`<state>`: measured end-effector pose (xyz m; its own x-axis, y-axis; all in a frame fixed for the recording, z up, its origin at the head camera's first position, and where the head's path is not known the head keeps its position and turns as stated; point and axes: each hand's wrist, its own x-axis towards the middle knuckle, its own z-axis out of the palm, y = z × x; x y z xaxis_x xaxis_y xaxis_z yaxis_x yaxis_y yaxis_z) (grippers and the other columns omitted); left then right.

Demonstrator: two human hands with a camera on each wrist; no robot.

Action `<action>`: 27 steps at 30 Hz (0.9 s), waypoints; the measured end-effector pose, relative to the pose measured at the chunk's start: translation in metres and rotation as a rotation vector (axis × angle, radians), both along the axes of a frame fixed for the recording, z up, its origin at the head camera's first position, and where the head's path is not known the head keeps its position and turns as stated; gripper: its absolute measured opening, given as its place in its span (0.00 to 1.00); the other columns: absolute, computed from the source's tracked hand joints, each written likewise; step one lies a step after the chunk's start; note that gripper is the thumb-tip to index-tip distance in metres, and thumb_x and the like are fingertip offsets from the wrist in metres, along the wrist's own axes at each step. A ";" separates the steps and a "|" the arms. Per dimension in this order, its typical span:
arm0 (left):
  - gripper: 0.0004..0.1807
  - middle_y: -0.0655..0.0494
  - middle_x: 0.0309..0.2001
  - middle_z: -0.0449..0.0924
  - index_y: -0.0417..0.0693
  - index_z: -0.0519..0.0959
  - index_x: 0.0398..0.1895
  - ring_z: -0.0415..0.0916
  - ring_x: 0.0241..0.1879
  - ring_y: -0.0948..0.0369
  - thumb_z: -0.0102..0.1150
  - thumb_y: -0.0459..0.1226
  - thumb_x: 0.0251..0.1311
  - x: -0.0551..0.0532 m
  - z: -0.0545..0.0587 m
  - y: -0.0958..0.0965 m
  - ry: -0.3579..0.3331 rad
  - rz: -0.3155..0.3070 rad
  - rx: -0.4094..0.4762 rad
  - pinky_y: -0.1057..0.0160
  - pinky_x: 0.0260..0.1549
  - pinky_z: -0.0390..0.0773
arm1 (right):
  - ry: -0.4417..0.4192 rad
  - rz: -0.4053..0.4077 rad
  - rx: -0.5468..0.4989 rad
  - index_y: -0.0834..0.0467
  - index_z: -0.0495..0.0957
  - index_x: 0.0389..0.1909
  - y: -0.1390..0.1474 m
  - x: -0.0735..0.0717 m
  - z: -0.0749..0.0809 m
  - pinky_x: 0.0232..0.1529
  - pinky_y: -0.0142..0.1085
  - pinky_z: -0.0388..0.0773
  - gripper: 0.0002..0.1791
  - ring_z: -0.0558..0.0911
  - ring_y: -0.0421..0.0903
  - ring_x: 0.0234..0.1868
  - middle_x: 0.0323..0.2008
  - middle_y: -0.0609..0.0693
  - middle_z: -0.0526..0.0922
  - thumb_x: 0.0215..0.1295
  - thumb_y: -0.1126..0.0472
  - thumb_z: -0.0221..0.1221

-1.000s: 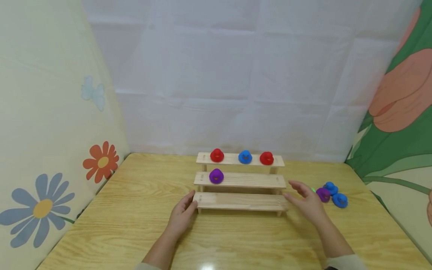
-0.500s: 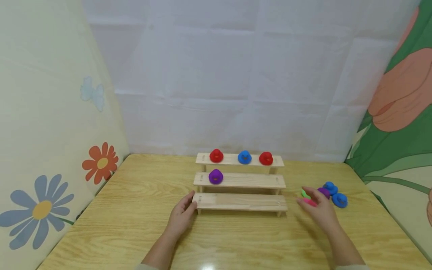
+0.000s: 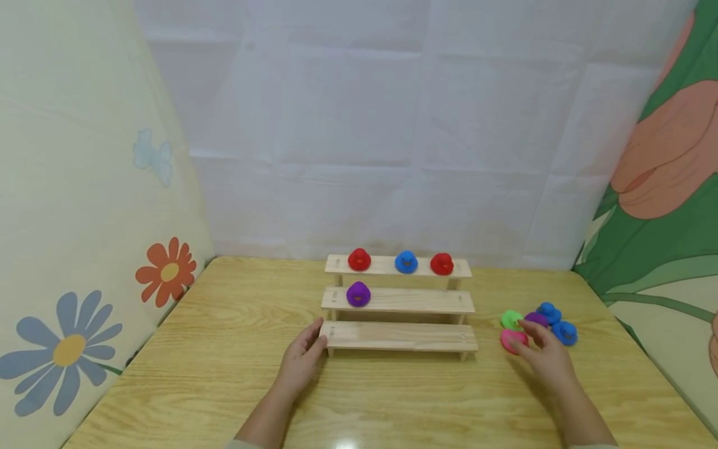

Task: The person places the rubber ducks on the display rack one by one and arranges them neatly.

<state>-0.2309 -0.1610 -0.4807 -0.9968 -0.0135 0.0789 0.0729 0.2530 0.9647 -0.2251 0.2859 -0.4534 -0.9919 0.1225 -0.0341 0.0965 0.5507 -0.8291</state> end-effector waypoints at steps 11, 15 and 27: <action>0.27 0.37 0.71 0.62 0.33 0.61 0.71 0.59 0.72 0.44 0.48 0.35 0.73 0.000 -0.001 0.000 0.005 0.004 -0.013 0.49 0.71 0.62 | 0.032 -0.016 0.046 0.66 0.63 0.69 0.002 0.001 -0.010 0.68 0.56 0.69 0.37 0.70 0.67 0.65 0.65 0.70 0.69 0.67 0.49 0.61; 0.27 0.37 0.71 0.62 0.34 0.61 0.71 0.59 0.72 0.45 0.47 0.35 0.73 -0.001 -0.001 0.000 0.005 0.009 -0.012 0.49 0.70 0.62 | 0.012 -0.023 0.048 0.64 0.65 0.69 0.001 0.002 -0.011 0.63 0.56 0.73 0.38 0.73 0.66 0.61 0.65 0.68 0.69 0.65 0.46 0.63; 0.27 0.37 0.72 0.61 0.33 0.60 0.72 0.58 0.72 0.45 0.48 0.35 0.73 0.001 0.001 0.000 0.001 -0.005 0.000 0.50 0.71 0.60 | -0.017 -0.001 0.104 0.63 0.67 0.68 0.006 -0.001 -0.013 0.44 0.35 0.78 0.40 0.77 0.58 0.54 0.59 0.67 0.74 0.61 0.44 0.65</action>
<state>-0.2296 -0.1611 -0.4799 -0.9968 -0.0088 0.0797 0.0749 0.2531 0.9645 -0.2263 0.2915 -0.4663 -0.9912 0.1268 -0.0379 0.1104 0.6339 -0.7655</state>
